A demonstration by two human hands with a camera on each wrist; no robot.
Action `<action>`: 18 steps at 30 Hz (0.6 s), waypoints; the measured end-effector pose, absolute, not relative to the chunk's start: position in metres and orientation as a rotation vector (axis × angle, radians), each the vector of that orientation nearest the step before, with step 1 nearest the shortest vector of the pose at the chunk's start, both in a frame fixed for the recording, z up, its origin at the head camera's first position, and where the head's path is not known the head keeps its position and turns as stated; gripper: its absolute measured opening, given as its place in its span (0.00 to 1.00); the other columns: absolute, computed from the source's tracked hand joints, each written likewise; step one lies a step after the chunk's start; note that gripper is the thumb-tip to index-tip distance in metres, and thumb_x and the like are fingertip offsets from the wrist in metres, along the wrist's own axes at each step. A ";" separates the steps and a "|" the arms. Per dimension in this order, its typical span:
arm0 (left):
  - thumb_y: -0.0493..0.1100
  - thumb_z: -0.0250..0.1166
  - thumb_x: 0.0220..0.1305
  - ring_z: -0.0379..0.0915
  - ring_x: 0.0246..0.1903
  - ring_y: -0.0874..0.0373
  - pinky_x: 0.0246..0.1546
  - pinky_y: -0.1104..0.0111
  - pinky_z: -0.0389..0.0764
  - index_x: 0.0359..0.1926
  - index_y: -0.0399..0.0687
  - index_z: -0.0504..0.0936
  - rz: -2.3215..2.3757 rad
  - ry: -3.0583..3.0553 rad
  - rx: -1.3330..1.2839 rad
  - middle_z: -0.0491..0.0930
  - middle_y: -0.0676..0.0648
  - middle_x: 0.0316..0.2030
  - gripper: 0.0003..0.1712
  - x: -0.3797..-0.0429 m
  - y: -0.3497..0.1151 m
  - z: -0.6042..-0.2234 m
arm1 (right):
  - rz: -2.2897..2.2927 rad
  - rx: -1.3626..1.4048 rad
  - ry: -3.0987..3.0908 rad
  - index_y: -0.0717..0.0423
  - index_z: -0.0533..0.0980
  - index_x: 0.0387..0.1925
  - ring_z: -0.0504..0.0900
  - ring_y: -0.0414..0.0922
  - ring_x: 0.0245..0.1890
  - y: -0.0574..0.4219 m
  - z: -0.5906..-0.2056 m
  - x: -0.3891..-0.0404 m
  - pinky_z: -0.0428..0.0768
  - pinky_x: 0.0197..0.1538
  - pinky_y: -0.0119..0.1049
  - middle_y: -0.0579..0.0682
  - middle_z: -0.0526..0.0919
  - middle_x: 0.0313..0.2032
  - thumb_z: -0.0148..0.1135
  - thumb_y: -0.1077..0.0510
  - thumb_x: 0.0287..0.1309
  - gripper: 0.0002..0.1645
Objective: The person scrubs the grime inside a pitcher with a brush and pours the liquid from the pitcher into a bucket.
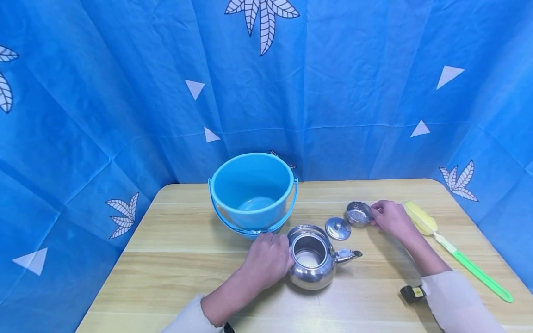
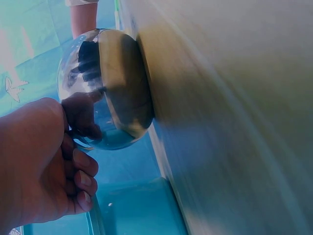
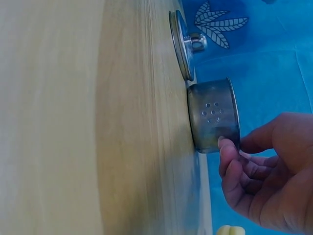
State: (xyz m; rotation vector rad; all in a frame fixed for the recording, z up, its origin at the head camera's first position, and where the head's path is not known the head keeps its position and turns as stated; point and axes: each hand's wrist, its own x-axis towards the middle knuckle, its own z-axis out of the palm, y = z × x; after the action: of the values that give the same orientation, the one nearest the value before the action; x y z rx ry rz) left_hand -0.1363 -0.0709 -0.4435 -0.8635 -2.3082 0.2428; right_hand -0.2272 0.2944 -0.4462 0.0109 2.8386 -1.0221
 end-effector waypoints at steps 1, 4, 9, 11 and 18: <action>0.55 0.61 0.64 0.61 0.17 0.60 0.23 0.71 0.59 0.23 0.53 0.71 0.244 -2.311 -0.864 0.64 0.56 0.15 0.17 -0.136 -0.071 -0.443 | -1.019 0.008 2.841 0.77 0.72 0.59 0.84 0.46 0.26 0.295 -0.446 -0.227 0.77 0.25 0.35 0.59 0.88 0.32 0.50 0.59 0.73 0.25; 0.55 0.61 0.64 0.60 0.17 0.60 0.23 0.71 0.58 0.24 0.53 0.71 0.250 -2.326 -0.867 0.64 0.56 0.16 0.17 -0.136 -0.071 -0.443 | -1.016 -0.003 2.847 0.77 0.72 0.58 0.83 0.46 0.26 0.296 -0.446 -0.226 0.77 0.25 0.35 0.57 0.88 0.31 0.50 0.59 0.73 0.24; 0.55 0.61 0.64 0.60 0.17 0.60 0.23 0.71 0.58 0.24 0.53 0.71 0.244 -2.340 -0.867 0.64 0.56 0.16 0.17 -0.136 -0.071 -0.442 | -1.008 -0.012 2.863 0.75 0.74 0.57 0.83 0.46 0.26 0.299 -0.447 -0.223 0.77 0.26 0.35 0.56 0.87 0.30 0.50 0.58 0.73 0.23; 0.55 0.61 0.64 0.60 0.17 0.60 0.23 0.71 0.58 0.24 0.52 0.71 0.240 -2.337 -0.866 0.64 0.56 0.16 0.17 -0.136 -0.071 -0.442 | -0.993 -0.012 2.875 0.75 0.75 0.56 0.82 0.46 0.26 0.301 -0.446 -0.222 0.78 0.27 0.35 0.56 0.87 0.30 0.50 0.58 0.73 0.23; 0.55 0.62 0.63 0.60 0.17 0.60 0.23 0.72 0.57 0.24 0.53 0.71 0.245 -2.309 -0.859 0.64 0.56 0.16 0.17 -0.136 -0.071 -0.442 | -0.908 -0.031 2.940 0.75 0.76 0.55 0.81 0.47 0.27 0.307 -0.443 -0.217 0.77 0.30 0.40 0.59 0.88 0.32 0.52 0.57 0.72 0.24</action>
State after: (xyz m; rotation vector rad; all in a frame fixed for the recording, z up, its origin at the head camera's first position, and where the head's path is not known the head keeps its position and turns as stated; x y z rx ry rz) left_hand -0.1359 -0.0709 -0.4423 -0.8591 -2.3089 0.2447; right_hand -0.2167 0.3068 -0.4428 -0.0309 2.9403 -0.9083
